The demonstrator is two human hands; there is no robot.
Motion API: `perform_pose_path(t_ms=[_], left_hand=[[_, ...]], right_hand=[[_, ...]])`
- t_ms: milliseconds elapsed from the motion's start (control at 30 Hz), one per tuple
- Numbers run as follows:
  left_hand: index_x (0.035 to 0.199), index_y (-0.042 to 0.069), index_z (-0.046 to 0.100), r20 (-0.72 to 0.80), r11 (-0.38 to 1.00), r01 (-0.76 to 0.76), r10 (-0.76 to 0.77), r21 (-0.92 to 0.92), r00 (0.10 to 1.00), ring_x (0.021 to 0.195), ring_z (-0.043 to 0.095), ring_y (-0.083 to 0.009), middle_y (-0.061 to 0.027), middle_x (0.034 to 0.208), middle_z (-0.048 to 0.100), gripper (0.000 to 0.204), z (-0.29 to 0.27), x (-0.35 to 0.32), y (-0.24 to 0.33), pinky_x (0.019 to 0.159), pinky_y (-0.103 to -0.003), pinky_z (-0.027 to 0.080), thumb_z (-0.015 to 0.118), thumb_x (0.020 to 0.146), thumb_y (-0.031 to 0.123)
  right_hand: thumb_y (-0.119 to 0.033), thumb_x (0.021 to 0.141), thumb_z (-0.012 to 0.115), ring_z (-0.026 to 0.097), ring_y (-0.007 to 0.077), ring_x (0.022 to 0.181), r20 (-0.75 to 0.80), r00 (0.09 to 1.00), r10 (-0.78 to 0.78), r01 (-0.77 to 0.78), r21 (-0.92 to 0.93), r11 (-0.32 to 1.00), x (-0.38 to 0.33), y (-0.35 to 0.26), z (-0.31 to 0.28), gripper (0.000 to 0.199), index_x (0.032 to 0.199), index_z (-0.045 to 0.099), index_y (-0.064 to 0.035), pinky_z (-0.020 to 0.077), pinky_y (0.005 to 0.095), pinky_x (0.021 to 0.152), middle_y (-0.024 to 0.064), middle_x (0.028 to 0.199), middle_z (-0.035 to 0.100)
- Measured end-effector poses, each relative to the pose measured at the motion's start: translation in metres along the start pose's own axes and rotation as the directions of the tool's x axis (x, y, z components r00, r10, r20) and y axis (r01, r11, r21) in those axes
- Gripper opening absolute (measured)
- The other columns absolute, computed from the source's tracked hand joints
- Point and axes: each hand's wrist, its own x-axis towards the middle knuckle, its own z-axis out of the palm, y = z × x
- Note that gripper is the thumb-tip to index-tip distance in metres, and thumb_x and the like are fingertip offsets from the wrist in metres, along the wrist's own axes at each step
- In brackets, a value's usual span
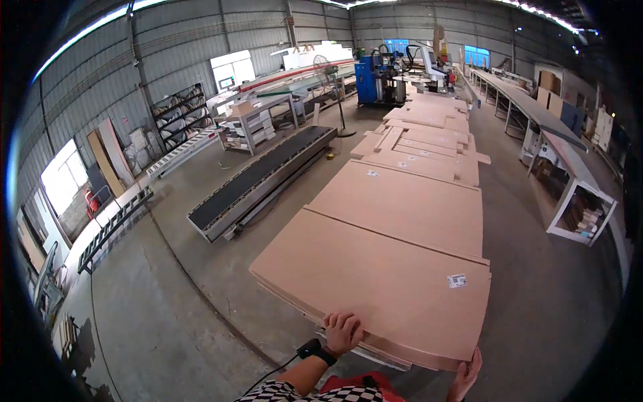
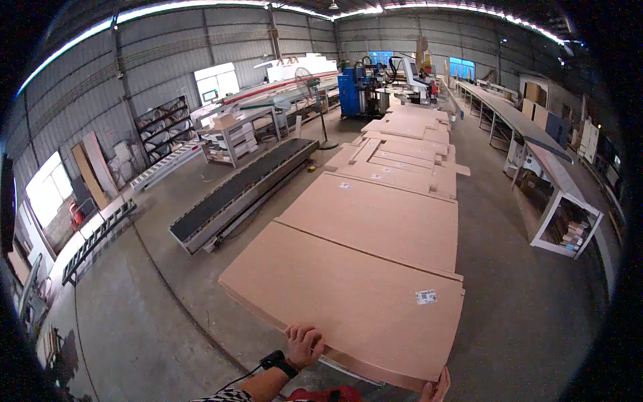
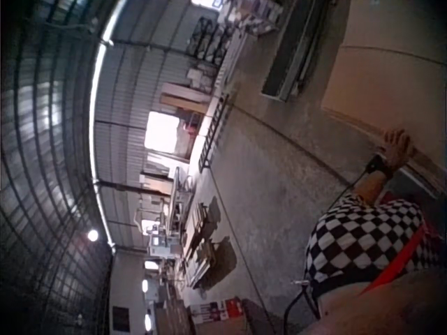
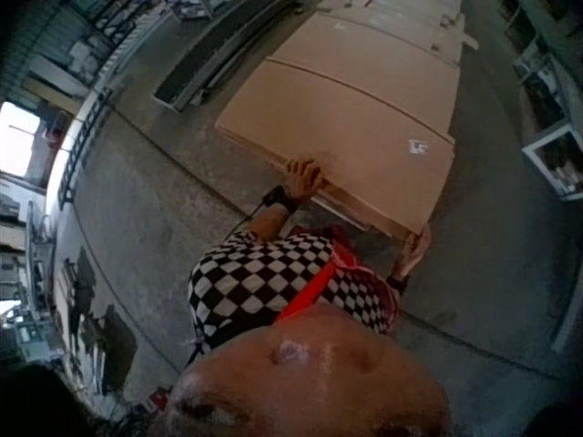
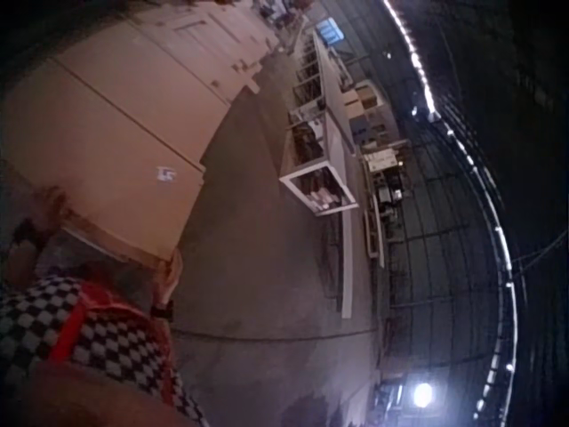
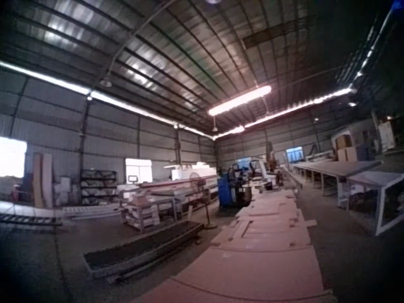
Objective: Applying adhesive tape to silver reflective insulation on a workbench.
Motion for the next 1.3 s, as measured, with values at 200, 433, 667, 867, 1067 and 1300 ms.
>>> perform_pose_path(t_ms=[200, 433, 667, 867, 1067, 1300], left_hand=[[0.103, 0.015, 0.062, 0.042, 0.999, -0.041, 0.041, 0.003, 0.998, 0.106, 0.053, -0.0271, -0.0044, 0.111, 0.059, 0.028, -0.003, -0.004, -0.007, 0.095, -0.045, 0.035, 0.070, 0.078, 0.026], [0.103, 0.015, 0.063, 0.055, 1.000, 0.002, -0.003, 0.019, 0.998, 0.106, 0.052, -0.0276, -0.0046, 0.111, 0.059, 0.032, -0.002, -0.004, -0.003, 0.096, -0.046, 0.034, 0.072, 0.079, 0.034], [0.104, 0.017, 0.061, 0.012, 1.000, -0.019, 0.019, -0.010, 1.000, 0.104, 0.052, -0.0294, -0.0054, 0.108, 0.057, 0.029, 0.003, -0.004, -0.004, 0.093, -0.048, 0.035, 0.072, 0.080, 0.030], [0.106, 0.017, 0.061, 0.019, 0.999, -0.030, 0.030, -0.034, 0.999, 0.105, 0.052, -0.0294, -0.0053, 0.110, 0.058, 0.030, -0.002, -0.003, -0.005, 0.094, -0.046, 0.035, 0.071, 0.079, 0.027], [0.108, 0.016, 0.060, 0.052, 0.997, -0.047, 0.049, -0.054, 0.997, 0.106, 0.052, -0.0289, -0.0048, 0.111, 0.058, 0.034, -0.003, -0.001, -0.006, 0.096, -0.047, 0.035, 0.072, 0.080, 0.030], [0.111, 0.016, 0.058, 0.026, 0.998, -0.049, 0.050, -0.041, 0.998, 0.106, 0.052, -0.0294, -0.0046, 0.112, 0.058, 0.039, 0.002, -0.005, -0.008, 0.095, -0.048, 0.035, 0.073, 0.081, 0.035]], right_hand=[[-0.037, 0.100, 0.054, 0.050, 0.0309, 0.126, 0.004, 1.000, -0.028, 0.027, 0.044, 0.999, -0.001, 0.000, 0.001, 0.050, 0.138, 0.051, -0.0040, 0.0407, 0.0452, 0.102, 0.0161, 0.139, 0.051], [-0.040, 0.101, 0.052, 0.054, 0.0319, 0.119, 0.025, 0.997, -0.076, 0.076, 0.000, 0.997, 0.003, -0.004, 0.003, 0.051, 0.136, 0.051, -0.0024, 0.0435, 0.0444, 0.099, 0.0170, 0.136, 0.054], [-0.039, 0.102, 0.051, 0.048, 0.0348, 0.127, 0.032, 0.997, -0.066, 0.066, -0.009, 0.998, 0.000, -0.019, 0.003, 0.053, 0.139, 0.049, -0.0021, 0.0410, 0.0470, 0.102, 0.0195, 0.143, 0.047], [-0.042, 0.099, 0.054, 0.044, 0.0373, 0.131, 0.018, 0.998, 0.057, -0.056, -0.045, 0.997, -0.001, -0.016, 0.002, 0.059, 0.142, 0.047, -0.0027, 0.0389, 0.0491, 0.105, 0.0206, 0.146, 0.043], [-0.046, 0.097, 0.056, 0.044, 0.0372, 0.131, 0.025, 0.994, 0.105, -0.105, -0.011, 0.994, 0.000, -0.017, 0.003, 0.063, 0.142, 0.047, -0.0034, 0.0388, 0.0496, 0.105, 0.0202, 0.147, 0.042], [-0.049, 0.096, 0.057, 0.049, 0.0345, 0.126, -0.003, 0.999, 0.033, -0.033, 0.005, 0.999, 0.001, -0.009, 0.006, 0.063, 0.138, 0.051, -0.0028, 0.0410, 0.0468, 0.103, 0.0200, 0.142, 0.048]])
